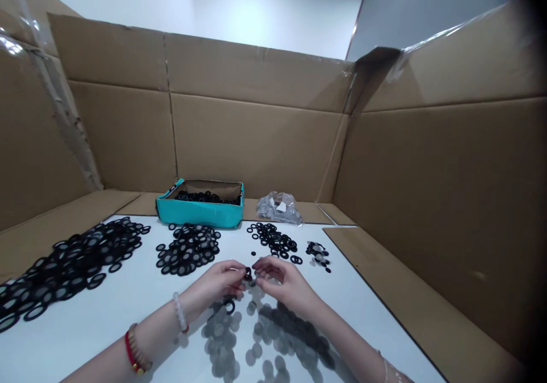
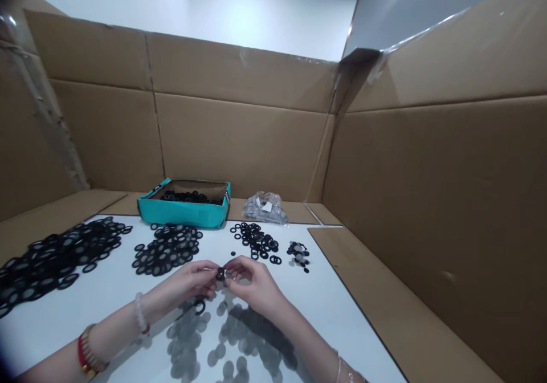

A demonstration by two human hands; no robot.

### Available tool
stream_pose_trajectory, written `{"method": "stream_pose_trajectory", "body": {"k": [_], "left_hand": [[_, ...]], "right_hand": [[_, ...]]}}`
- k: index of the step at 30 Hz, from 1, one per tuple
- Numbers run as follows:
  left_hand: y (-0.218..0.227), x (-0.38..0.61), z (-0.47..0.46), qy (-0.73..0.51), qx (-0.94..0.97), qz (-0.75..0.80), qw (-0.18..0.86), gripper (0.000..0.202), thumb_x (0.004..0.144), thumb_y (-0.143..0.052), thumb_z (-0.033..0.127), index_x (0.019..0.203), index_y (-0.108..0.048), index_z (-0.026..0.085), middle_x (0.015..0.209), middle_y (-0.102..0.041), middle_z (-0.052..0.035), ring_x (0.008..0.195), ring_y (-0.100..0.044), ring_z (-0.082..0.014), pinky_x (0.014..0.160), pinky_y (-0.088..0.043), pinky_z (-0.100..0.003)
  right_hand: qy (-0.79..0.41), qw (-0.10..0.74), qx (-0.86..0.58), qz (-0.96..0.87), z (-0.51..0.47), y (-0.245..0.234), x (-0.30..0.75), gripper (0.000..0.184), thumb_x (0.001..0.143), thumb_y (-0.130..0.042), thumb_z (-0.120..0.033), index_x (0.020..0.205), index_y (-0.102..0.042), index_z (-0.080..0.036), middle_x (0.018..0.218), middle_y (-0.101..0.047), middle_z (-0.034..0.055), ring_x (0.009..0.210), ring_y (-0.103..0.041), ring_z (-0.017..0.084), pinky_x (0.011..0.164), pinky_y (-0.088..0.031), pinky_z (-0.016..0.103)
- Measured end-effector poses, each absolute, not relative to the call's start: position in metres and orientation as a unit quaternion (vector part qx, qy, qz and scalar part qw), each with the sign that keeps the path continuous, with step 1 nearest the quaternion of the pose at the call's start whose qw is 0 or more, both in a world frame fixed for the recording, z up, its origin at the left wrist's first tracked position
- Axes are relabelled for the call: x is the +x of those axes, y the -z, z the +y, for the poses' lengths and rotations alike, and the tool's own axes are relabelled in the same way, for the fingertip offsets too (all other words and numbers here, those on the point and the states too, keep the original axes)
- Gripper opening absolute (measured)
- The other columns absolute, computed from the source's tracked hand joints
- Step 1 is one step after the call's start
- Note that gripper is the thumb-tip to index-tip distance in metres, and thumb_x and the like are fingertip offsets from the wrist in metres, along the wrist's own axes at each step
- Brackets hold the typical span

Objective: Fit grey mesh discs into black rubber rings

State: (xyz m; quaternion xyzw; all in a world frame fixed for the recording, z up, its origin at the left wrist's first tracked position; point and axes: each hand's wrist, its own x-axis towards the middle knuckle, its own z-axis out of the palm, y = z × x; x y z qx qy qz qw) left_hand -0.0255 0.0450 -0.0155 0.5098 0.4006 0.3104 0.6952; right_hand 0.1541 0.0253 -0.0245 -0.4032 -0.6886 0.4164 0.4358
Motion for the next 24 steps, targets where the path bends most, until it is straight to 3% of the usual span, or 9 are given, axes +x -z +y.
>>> {"method": "stream_pose_trajectory", "body": {"k": [4,12,24], "left_hand": [[0.017,-0.024,0.040,-0.311,0.486,0.376,0.725,0.026,0.068,-0.069,0.033,0.078,-0.062,0.011,0.068,-0.060,-0.0018,0.062,-0.057,-0.0119,0.065,-0.045,-0.025],[0.019,-0.021,0.032,-0.312,0.450,0.343,0.763,0.022,0.070,-0.069,0.029,0.076,-0.064,0.009,0.071,-0.062,-0.0045,0.062,-0.057,-0.0111,0.065,-0.046,-0.024],[0.023,-0.021,0.034,-0.318,0.458,0.342,0.757,0.022,0.072,-0.066,0.028,0.079,-0.065,0.008,0.074,-0.065,-0.0076,0.065,-0.060,-0.0125,0.069,-0.048,-0.025]], "right_hand": [[-0.402,0.437,-0.403,-0.697,0.025,0.029,0.152,0.014,0.073,-0.060,-0.017,0.087,-0.060,-0.016,0.082,-0.061,0.0042,0.077,-0.058,0.016,0.072,-0.048,0.029],[-0.261,0.402,-0.394,-0.784,0.017,0.024,0.152,0.015,0.076,-0.057,-0.010,0.088,-0.061,-0.018,0.082,-0.060,0.0020,0.076,-0.055,0.015,0.070,-0.045,0.025],[-0.259,0.419,-0.403,-0.772,0.020,0.027,0.154,0.016,0.076,-0.055,-0.010,0.089,-0.061,-0.018,0.084,-0.061,0.0022,0.076,-0.056,0.015,0.070,-0.046,0.025]]}}
